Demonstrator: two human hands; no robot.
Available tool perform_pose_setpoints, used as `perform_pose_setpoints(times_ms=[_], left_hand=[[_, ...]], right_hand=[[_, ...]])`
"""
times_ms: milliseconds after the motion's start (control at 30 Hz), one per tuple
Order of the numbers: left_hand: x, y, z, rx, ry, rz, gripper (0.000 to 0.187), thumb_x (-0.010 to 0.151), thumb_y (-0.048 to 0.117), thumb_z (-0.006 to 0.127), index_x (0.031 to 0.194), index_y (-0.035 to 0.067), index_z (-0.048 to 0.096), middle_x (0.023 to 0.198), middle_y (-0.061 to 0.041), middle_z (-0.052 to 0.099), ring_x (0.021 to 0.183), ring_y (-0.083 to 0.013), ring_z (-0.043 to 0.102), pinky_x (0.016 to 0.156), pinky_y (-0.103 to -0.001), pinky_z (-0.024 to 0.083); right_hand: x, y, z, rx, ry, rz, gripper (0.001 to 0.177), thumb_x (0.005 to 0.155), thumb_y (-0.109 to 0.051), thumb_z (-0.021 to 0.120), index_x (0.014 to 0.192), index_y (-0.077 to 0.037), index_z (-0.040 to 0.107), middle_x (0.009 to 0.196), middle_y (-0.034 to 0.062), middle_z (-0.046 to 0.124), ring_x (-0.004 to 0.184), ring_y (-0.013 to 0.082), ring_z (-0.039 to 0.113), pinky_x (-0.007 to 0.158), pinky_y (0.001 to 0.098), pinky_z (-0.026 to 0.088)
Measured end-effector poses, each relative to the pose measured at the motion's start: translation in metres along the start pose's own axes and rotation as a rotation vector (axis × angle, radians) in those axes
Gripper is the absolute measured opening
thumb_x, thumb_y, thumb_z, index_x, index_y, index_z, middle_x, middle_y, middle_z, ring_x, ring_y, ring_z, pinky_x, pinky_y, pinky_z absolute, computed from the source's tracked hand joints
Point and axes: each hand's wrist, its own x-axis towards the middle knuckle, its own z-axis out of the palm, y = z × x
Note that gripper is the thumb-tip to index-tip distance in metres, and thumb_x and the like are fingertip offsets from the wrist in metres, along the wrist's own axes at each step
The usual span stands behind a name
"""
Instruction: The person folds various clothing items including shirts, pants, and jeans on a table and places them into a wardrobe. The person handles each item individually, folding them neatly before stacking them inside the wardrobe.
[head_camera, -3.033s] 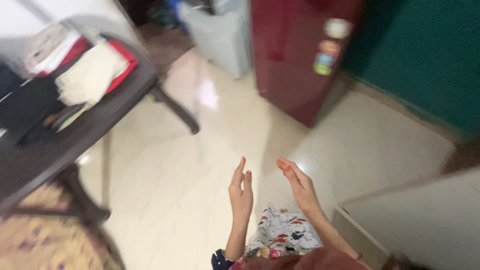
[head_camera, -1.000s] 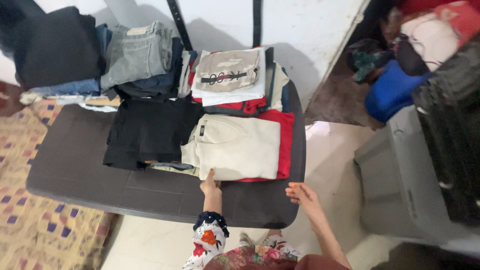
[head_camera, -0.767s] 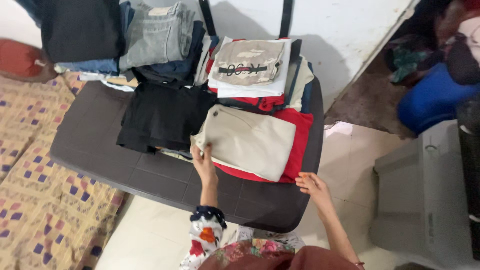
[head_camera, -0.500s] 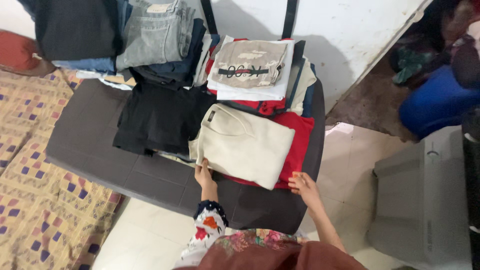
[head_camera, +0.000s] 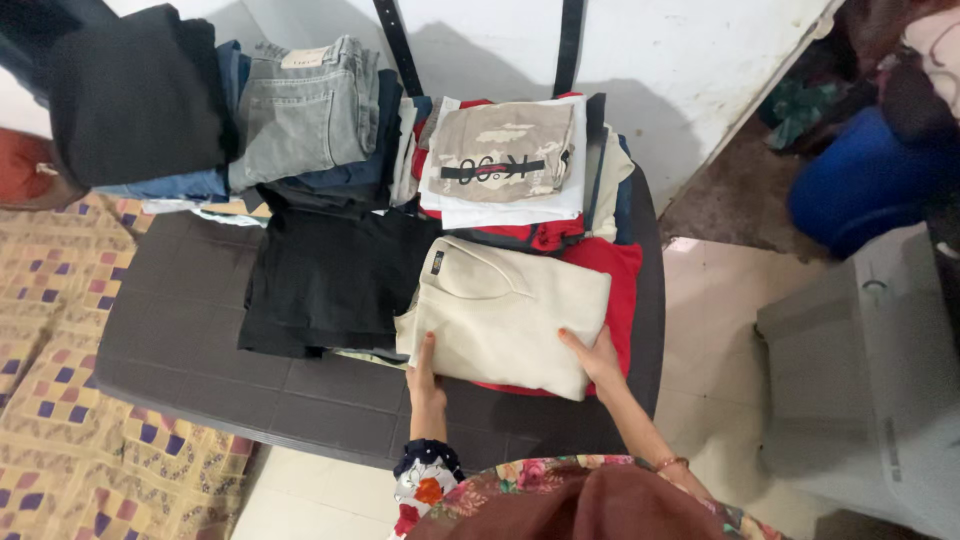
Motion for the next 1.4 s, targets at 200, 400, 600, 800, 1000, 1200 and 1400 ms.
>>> perform_pose_setpoints(times_ms=[200, 400, 600, 800, 1000, 1200, 1400], left_hand=[[-0.014, 0.006, -0.013, 0.066, -0.181, -0.111, 0.069, 0.081, 0.034, 0.079, 0.138, -0.001, 0.061, 0.129, -0.007, 0.069, 0.119, -0.0206, 0.062, 0.103, -0.035, 0.046], [-0.043, -0.045, -0.048, 0.377, -0.302, -0.307, 0.070, 0.086, 0.040, 0.078, 0.132, -0.008, 0.057, 0.112, -0.010, 0.071, 0.100, -0.0207, 0.067, 0.081, -0.036, 0.054], [-0.062, -0.025, -0.008, 0.340, -0.377, -0.032, 0.079, 0.080, 0.035, 0.083, 0.144, 0.002, 0.050, 0.131, -0.011, 0.067, 0.115, -0.0206, 0.065, 0.096, -0.033, 0.052], [-0.062, 0.001, 0.027, 0.274, -0.295, -0.160, 0.079, 0.077, 0.030, 0.084, 0.146, 0.007, 0.052, 0.133, -0.009, 0.067, 0.115, -0.0238, 0.067, 0.095, -0.038, 0.055], [-0.072, 0.004, 0.031, 0.186, -0.282, -0.231, 0.074, 0.073, 0.023, 0.083, 0.140, 0.008, 0.054, 0.116, -0.015, 0.070, 0.094, -0.0281, 0.072, 0.076, -0.042, 0.061], [-0.150, -0.051, 0.002, -0.006, -0.114, -0.135, 0.064, 0.080, 0.017, 0.082, 0.138, -0.001, 0.060, 0.120, -0.017, 0.072, 0.097, -0.0264, 0.073, 0.079, -0.037, 0.061], [-0.255, -0.123, -0.028, -0.227, 0.080, -0.120, 0.055, 0.082, 0.012, 0.077, 0.134, 0.000, 0.063, 0.116, -0.014, 0.073, 0.096, -0.0256, 0.074, 0.079, -0.038, 0.062]], right_hand=[[-0.035, -0.050, -0.011, 0.108, 0.101, 0.010, 0.072, 0.072, -0.019, 0.084, 0.134, 0.000, 0.053, 0.120, 0.0159, 0.070, 0.103, 0.0249, 0.070, 0.087, 0.0374, 0.057], [-0.056, -0.031, -0.065, 0.075, 0.184, 0.222, 0.065, 0.077, -0.022, 0.080, 0.133, 0.002, 0.056, 0.115, 0.0199, 0.072, 0.096, 0.0289, 0.072, 0.083, 0.0405, 0.058], [-0.038, 0.003, -0.072, 0.113, 0.159, 0.221, 0.070, 0.079, -0.031, 0.081, 0.135, 0.001, 0.055, 0.117, 0.0190, 0.072, 0.100, 0.0260, 0.071, 0.086, 0.0379, 0.057], [-0.033, -0.002, -0.075, 0.028, 0.147, 0.194, 0.073, 0.081, -0.035, 0.081, 0.139, -0.001, 0.052, 0.119, 0.0168, 0.070, 0.102, 0.0249, 0.070, 0.087, 0.0370, 0.056], [-0.031, 0.000, -0.079, 0.068, 0.059, 0.086, 0.068, 0.082, -0.031, 0.081, 0.137, -0.001, 0.055, 0.120, 0.0150, 0.071, 0.101, 0.0227, 0.071, 0.085, 0.0356, 0.057], [-0.037, 0.002, -0.115, 0.007, -0.127, 0.018, 0.061, 0.083, -0.027, 0.081, 0.135, -0.003, 0.059, 0.117, 0.0119, 0.072, 0.098, 0.0180, 0.069, 0.084, 0.0334, 0.056], [-0.051, 0.008, -0.152, -0.088, -0.376, 0.038, 0.064, 0.079, -0.023, 0.083, 0.134, -0.004, 0.058, 0.116, 0.0114, 0.073, 0.099, 0.0182, 0.070, 0.085, 0.0331, 0.056]])
